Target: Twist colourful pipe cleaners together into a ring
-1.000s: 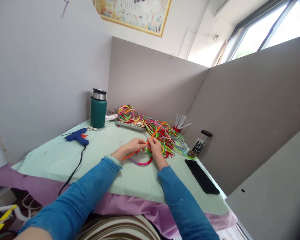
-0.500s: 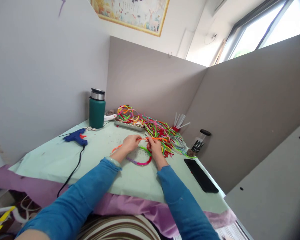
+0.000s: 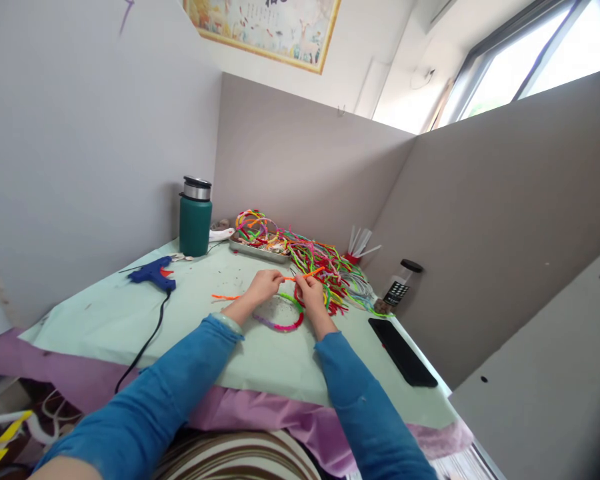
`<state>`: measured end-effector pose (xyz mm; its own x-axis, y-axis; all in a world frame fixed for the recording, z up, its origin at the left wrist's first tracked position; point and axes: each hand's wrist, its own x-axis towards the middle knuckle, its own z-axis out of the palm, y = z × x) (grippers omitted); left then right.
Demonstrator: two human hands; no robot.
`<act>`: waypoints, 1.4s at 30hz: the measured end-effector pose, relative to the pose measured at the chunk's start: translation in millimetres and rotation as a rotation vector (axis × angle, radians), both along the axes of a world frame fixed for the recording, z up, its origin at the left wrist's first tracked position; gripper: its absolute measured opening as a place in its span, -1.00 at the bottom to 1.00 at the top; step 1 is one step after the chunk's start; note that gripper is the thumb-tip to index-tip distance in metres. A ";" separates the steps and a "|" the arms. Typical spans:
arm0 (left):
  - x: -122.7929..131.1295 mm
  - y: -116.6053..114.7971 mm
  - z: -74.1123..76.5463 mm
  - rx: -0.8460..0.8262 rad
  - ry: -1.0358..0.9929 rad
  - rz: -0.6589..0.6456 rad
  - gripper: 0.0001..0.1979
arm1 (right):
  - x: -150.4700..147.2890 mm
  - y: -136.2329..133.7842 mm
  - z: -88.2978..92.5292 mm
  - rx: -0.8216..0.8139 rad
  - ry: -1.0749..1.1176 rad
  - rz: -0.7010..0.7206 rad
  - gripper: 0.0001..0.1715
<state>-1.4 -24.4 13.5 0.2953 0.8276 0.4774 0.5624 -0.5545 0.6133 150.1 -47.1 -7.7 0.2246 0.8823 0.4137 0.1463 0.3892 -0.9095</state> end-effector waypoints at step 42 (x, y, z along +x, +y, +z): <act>0.4 0.8 -0.4 -0.137 -0.004 -0.120 -0.76 | 1.0 -0.1 4.2 -0.007 0.053 -0.017 -0.66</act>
<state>-1.0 -23.6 13.1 0.3939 0.8440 0.3640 0.4947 -0.5284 0.6899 151.1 -47.1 -3.5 0.2616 0.8809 0.3945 0.1042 0.3806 -0.9189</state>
